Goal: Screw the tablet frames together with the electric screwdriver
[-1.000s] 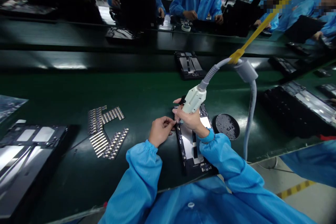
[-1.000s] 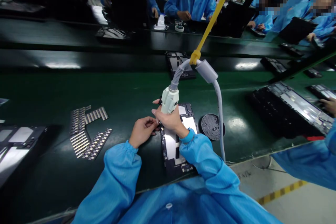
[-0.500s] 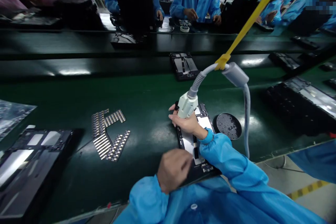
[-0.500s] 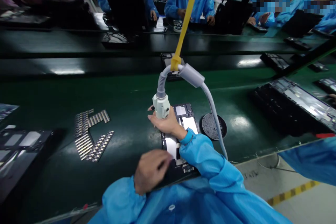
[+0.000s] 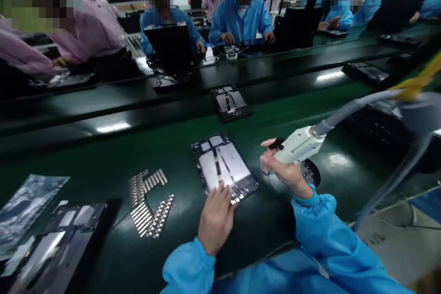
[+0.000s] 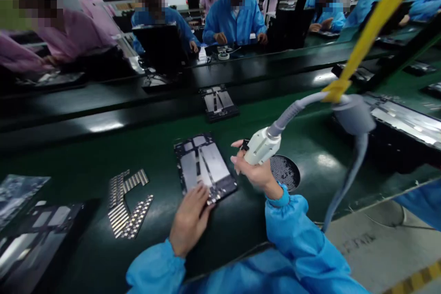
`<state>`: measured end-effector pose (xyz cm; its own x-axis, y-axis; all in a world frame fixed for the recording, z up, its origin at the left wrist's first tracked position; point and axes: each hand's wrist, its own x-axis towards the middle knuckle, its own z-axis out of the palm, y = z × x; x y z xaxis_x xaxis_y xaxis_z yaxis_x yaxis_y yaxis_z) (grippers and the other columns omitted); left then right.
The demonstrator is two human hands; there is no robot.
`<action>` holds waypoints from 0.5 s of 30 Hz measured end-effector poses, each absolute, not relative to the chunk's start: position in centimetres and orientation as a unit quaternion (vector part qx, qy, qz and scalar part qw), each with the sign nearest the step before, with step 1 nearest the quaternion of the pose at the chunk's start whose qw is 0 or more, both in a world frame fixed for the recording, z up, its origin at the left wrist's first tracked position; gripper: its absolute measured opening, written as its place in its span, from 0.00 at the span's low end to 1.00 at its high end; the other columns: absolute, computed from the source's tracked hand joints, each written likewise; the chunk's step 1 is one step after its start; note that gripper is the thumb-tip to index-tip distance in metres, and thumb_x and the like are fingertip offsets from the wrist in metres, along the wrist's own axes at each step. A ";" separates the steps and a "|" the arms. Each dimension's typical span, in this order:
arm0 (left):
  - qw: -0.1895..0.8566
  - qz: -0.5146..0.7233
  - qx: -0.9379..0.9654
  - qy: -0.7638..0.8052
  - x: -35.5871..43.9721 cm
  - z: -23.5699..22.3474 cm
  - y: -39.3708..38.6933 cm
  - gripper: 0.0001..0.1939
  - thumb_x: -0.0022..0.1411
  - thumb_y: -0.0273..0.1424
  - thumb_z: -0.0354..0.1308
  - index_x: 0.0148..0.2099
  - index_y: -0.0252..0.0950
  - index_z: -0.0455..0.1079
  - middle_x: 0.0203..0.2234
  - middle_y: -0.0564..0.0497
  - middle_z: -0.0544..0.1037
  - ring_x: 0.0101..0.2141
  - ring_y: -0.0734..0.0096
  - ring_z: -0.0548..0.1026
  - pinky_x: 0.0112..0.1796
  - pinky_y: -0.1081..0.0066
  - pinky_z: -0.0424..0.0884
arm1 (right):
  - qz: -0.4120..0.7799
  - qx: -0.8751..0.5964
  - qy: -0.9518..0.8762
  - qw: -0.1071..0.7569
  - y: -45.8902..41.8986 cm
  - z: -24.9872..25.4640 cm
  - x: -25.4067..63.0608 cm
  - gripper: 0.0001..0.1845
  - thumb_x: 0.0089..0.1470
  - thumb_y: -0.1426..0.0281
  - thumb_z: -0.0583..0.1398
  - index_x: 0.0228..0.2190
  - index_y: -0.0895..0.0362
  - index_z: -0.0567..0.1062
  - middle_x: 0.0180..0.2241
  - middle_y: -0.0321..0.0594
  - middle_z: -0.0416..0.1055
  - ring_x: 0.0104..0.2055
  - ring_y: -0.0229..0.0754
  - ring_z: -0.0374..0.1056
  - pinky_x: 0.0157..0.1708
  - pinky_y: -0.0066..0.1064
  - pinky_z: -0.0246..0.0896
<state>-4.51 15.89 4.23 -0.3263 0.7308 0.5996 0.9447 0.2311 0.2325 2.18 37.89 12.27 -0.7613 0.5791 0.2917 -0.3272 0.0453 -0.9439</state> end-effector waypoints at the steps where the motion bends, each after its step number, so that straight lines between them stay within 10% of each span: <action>1: 0.181 -0.283 -0.538 -0.773 -6.8 4.8 15.8 0.15 0.63 0.27 0.54 0.52 0.31 0.70 0.48 0.39 0.77 0.52 0.54 0.73 0.52 0.55 0.71 | 0.686 -0.109 -0.641 0.326 38.0 11.8 2.5 0.15 0.48 0.68 0.64 0.39 0.54 0.69 0.15 0.27 0.64 0.15 0.35 0.62 0.18 0.30 0.60; 10: 0.103 -0.143 -0.372 -0.912 -25.8 11.1 19.4 0.16 0.60 0.32 0.52 0.45 0.31 0.76 0.50 0.36 0.75 0.53 0.44 0.71 0.55 0.51 0.64 | 0.741 -0.129 -0.612 0.243 37.5 7.8 1.4 0.22 0.41 0.68 0.69 0.39 0.58 0.71 0.18 0.28 0.66 0.18 0.33 0.63 0.21 0.28 0.63; 15: 0.092 -0.098 -0.395 -0.909 -25.1 9.7 23.8 0.16 0.59 0.28 0.53 0.48 0.30 0.74 0.54 0.36 0.72 0.56 0.47 0.67 0.56 0.50 0.63 | 0.776 -0.104 -0.561 0.268 37.4 7.6 0.6 0.29 0.40 0.70 0.70 0.45 0.55 0.67 0.39 0.43 0.75 0.37 0.42 0.73 0.38 0.37 0.70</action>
<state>-25.07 23.76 9.65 -0.6706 0.7004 0.2444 0.7364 0.6684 0.1049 0.56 37.35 7.60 -0.8350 0.5323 0.1396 -0.2991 -0.2260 -0.9271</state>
